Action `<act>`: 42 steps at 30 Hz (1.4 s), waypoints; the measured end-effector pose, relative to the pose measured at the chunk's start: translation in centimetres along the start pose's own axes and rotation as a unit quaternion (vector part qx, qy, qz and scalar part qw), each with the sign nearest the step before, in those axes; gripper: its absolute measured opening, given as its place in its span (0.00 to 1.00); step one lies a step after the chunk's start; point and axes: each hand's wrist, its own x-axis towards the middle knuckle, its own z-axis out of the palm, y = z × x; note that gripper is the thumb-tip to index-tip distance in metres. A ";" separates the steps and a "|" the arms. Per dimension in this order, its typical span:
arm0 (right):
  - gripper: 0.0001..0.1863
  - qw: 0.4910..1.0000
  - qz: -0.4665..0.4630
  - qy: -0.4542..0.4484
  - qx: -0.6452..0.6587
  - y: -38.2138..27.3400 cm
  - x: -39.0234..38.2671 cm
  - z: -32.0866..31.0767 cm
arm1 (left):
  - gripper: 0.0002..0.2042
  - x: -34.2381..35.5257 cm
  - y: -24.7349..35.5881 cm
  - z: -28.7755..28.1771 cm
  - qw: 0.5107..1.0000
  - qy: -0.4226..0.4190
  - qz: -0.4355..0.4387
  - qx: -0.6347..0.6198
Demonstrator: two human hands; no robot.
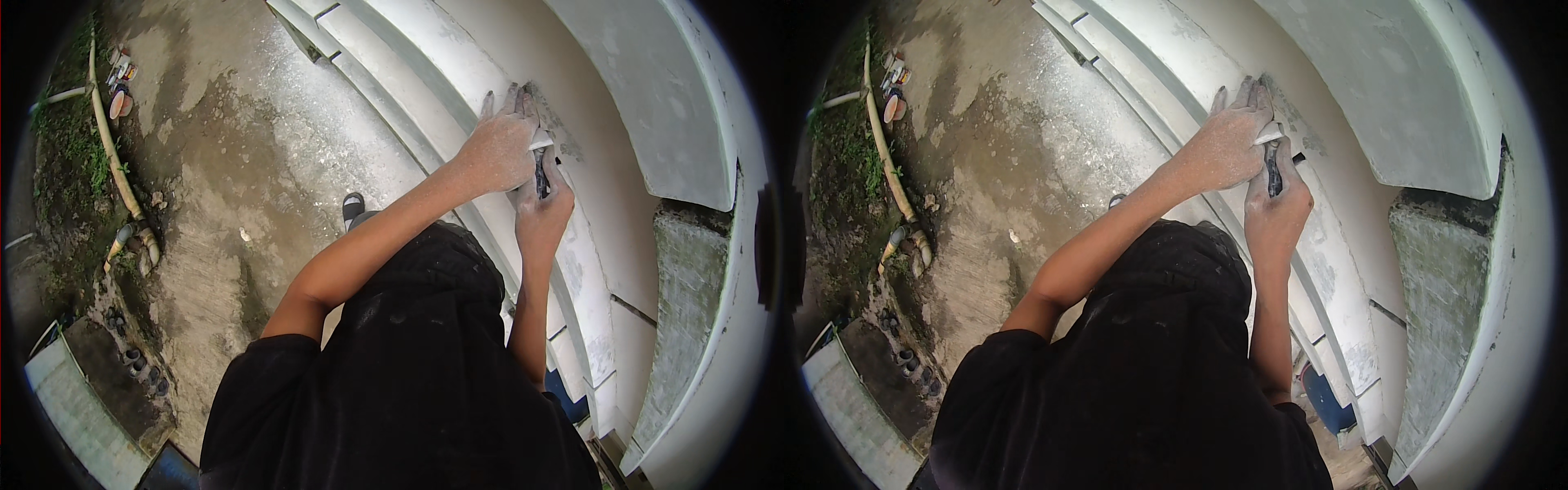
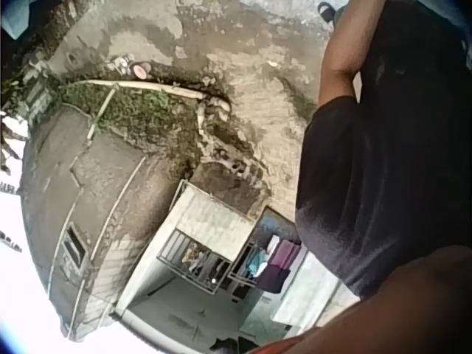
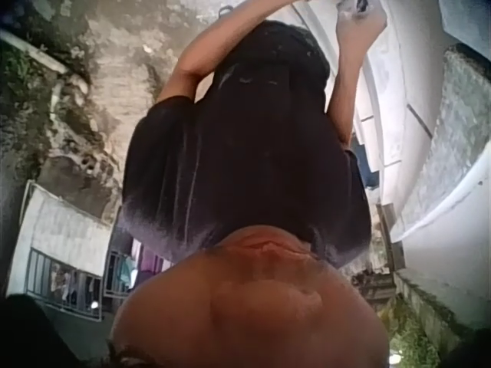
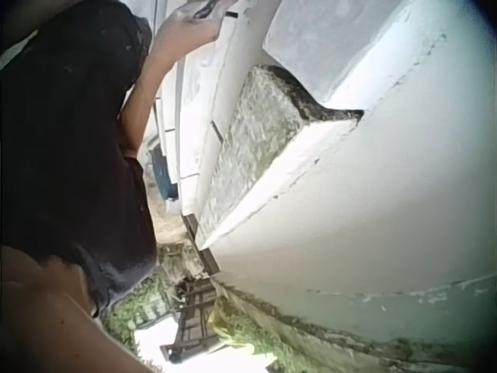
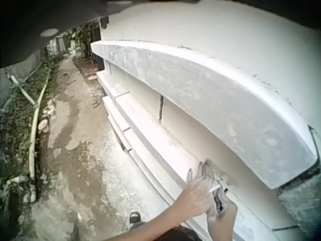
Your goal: Applying putty or plaster to a wall ledge using a spatula.
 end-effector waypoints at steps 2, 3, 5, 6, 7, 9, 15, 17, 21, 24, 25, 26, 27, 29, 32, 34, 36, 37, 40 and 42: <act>0.26 1.000 0.001 -0.010 0.012 0.0 -0.4 -0.1 | 0.33 -0.7 0.3 -0.6 1.000 -0.013 -0.019 0.003; 0.26 1.000 -0.002 -0.017 0.026 0.1 -0.8 -0.2 | 0.33 -1.0 0.5 -0.9 0.999 -0.039 -0.013 0.005; 0.26 0.999 -0.014 0.000 0.047 0.7 -0.6 0.0 | 0.33 0.2 -0.2 -1.0 0.998 -0.055 -0.002 0.015; 0.26 0.999 -0.024 0.008 0.032 0.9 0.1 0.4 | 0.33 0.6 -0.8 -0.2 0.999 -0.017 0.004 0.030; 0.25 0.999 -0.028 0.015 0.015 0.9 0.2 0.5 | 0.33 0.6 -1.0 0.4 0.999 0.015 0.009 0.042; 0.25 0.999 0.000 0.016 0.028 0.3 0.7 0.7 | 0.32 1.8 -1.2 -1.9 0.998 -0.059 -0.019 0.013; 0.24 0.999 0.004 0.022 0.033 0.5 0.6 0.5 | 0.33 0.2 -0.5 -0.1 1.000 0.000 0.012 -0.009; 0.24 0.998 0.031 -0.005 0.051 0.0 -0.6 0.0 | 0.32 -0.2 -0.6 -0.6 0.999 -0.040 -0.017 0.008; 0.25 0.996 -0.009 0.022 0.081 0.1 -0.5 0.5 | 0.31 0.1 -0.9 -0.7 0.999 0.022 0.037 -0.016; 0.24 0.999 0.010 0.008 0.035 0.0 -0.7 0.6 | 0.35 0.2 -0.6 -0.5 1.000 -0.019 0.002 0.020; 0.24 0.999 0.011 0.006 0.042 0.0 -0.5 0.5 | 0.35 0.0 -0.8 -0.4 1.000 -0.007 0.007 0.022; 0.24 0.999 0.011 0.004 0.050 0.0 -0.5 0.3 | 0.34 -0.2 -1.0 -0.3 1.000 0.005 0.012 0.024; 0.23 0.998 0.010 0.002 0.057 0.1 -0.5 0.1 | 0.34 -0.4 -1.0 -0.2 0.999 0.018 0.018 0.026; 0.23 0.998 0.007 -0.002 0.059 0.5 -0.4 -0.4 | 0.35 -0.2 -0.4 0.1 1.000 -0.020 0.004 0.007; 0.24 0.999 0.000 -0.006 0.050 0.5 0.3 -0.1 | 0.36 0.3 -0.3 -0.5 1.000 -0.007 -0.026 0.009; 0.24 0.997 0.017 -0.002 0.072 0.2 0.2 0.1 | 0.36 0.6 -0.7 -1.1 0.999 -0.030 -0.023 -0.002; 0.25 0.996 0.023 -0.005 0.083 0.6 0.0 0.3 | 0.36 -0.4 -0.1 -0.6 1.000 -0.023 -0.015 -0.009; 0.25 0.998 -0.010 0.008 0.064 0.8 0.4 0.5 | 0.35 -0.2 -0.1 -0.4 1.000 -0.017 -0.002 -0.016; 0.25 0.999 -0.016 0.008 0.050 -0.3 0.6 -0.3 | 0.35 0.8 -0.4 -1.3 1.000 -0.011 -0.021 0.014; 0.25 0.997 0.002 -0.026 0.075 -0.4 -0.1 -0.4 | 0.35 -1.1 0.4 -0.5 0.999 -0.032 -0.030 0.012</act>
